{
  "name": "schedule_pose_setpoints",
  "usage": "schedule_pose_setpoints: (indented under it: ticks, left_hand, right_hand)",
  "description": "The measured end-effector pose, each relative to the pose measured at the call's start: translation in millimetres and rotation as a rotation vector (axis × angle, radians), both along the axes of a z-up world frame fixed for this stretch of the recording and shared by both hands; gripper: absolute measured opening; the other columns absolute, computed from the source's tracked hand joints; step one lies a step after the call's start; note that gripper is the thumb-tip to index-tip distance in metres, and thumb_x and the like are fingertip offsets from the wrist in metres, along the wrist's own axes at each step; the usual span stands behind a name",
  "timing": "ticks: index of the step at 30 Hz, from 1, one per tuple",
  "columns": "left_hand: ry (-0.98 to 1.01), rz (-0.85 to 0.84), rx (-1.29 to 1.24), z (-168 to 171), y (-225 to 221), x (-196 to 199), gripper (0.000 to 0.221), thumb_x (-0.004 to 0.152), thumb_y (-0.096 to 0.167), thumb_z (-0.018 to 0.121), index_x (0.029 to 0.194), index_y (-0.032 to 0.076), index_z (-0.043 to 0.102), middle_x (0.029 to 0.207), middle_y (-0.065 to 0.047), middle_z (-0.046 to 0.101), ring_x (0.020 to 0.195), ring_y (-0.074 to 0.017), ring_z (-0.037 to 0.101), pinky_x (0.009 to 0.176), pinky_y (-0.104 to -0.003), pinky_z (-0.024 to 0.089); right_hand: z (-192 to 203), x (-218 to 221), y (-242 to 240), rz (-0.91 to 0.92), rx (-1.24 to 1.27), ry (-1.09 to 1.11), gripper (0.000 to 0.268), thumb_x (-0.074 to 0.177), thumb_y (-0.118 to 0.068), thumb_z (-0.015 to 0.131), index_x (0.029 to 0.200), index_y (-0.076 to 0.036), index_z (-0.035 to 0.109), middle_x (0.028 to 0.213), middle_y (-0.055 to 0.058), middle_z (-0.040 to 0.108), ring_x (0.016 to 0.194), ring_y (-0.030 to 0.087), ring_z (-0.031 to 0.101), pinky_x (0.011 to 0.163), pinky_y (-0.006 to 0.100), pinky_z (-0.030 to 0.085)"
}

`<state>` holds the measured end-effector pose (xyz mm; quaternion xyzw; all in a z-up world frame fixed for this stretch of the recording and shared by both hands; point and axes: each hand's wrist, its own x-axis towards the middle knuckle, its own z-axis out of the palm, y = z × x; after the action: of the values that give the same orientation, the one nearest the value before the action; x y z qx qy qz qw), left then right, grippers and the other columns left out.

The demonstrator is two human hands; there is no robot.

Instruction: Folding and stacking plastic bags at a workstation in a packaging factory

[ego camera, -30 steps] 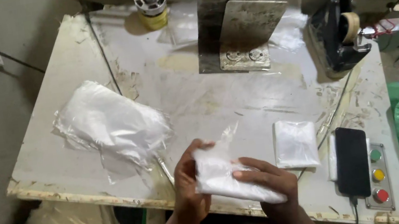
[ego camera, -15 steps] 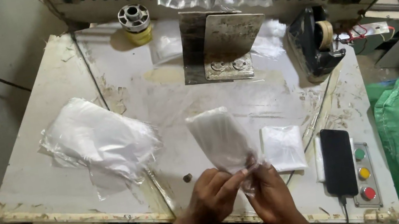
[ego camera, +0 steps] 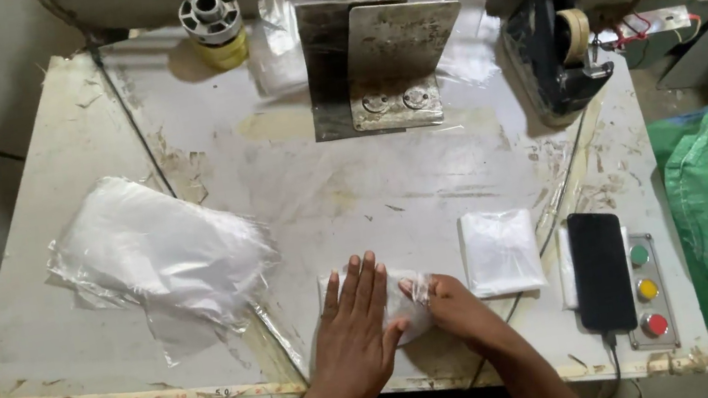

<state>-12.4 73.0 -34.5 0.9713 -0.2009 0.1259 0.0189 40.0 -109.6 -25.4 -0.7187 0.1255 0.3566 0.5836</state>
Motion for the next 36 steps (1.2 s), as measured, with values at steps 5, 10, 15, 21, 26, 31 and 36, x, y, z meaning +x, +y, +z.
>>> schedule_pose_setpoints:
  ticks: [5,10,15,21,26,31,36]
  left_hand:
    - [0.019,0.062,-0.024,-12,-6,1,0.092,0.099,0.068,0.038,0.163,0.005,0.018,0.172,-0.015,0.012,0.161,-0.0306,0.007,0.132,-0.046,0.004]
    - [0.082,0.02,-0.183,-4,-7,7,0.09,0.1,0.062,0.05,0.161,0.002,0.025,0.17,-0.018,0.022,0.159,-0.0333,0.018,0.13,-0.049,0.013]
    - [0.144,0.011,0.087,-8,-3,-16,0.079,0.1,0.042,0.038,0.165,0.006,0.013,0.173,-0.016,0.009,0.161,-0.0312,0.004,0.132,-0.047,0.0]
    - [0.234,0.037,-0.174,-9,-2,8,0.071,0.104,0.042,0.043,0.162,0.003,0.03,0.172,-0.016,0.021,0.16,-0.0328,0.016,0.13,-0.049,0.002]
    - [0.202,0.053,-0.238,0,4,15,0.06,0.104,0.031,0.046,0.159,0.009,0.039,0.155,-0.011,0.032,0.147,-0.0318,0.029,0.122,-0.046,0.019]
    - [0.153,0.17,-0.137,8,2,3,0.075,0.083,0.052,0.075,0.143,0.009,0.058,0.097,-0.007,0.051,0.089,-0.0315,0.051,0.072,-0.045,0.044]
    - [0.184,0.04,-0.287,2,-3,8,0.07,0.089,0.055,0.071,0.137,0.004,0.061,0.087,-0.008,0.059,0.079,-0.03,0.059,0.066,-0.04,0.049]
  right_hand:
    - [73,4,-20,-0.031,-0.351,-0.047,0.051,0.093,-0.049,0.05,0.125,-0.018,0.074,0.131,0.002,0.072,0.099,0.02,0.075,0.086,0.033,0.058]
    - [34,-25,-22,0.055,-0.497,-1.053,0.042,0.102,-0.026,0.055,0.138,-0.005,0.062,0.141,0.018,0.064,0.132,0.032,0.061,0.11,0.046,0.048]
    - [-16,-63,2,0.739,-0.753,-1.207,0.088,0.1,-0.064,0.047,0.165,-0.009,0.02,0.174,0.009,0.013,0.161,0.034,0.002,0.129,0.049,0.01]
    - [-34,-29,-5,0.713,-0.948,-1.184,0.095,0.092,-0.083,0.015,0.163,-0.021,0.032,0.172,0.002,0.025,0.161,0.031,0.004,0.129,0.05,-0.008]
    - [-15,-8,-28,0.612,-1.026,-1.091,0.08,0.1,-0.073,0.029,0.162,-0.021,0.037,0.173,0.004,0.024,0.161,0.033,0.007,0.13,0.052,-0.002]
    - [-21,-41,-24,0.382,-0.945,-1.281,0.057,0.108,-0.049,0.044,0.155,-0.018,0.05,0.163,0.002,0.041,0.145,0.028,0.039,0.113,0.041,0.026]
    - [-23,-38,-32,0.319,-0.632,-1.227,0.046,0.105,-0.028,0.057,0.148,-0.013,0.056,0.148,0.007,0.054,0.136,0.032,0.052,0.106,0.04,0.043]
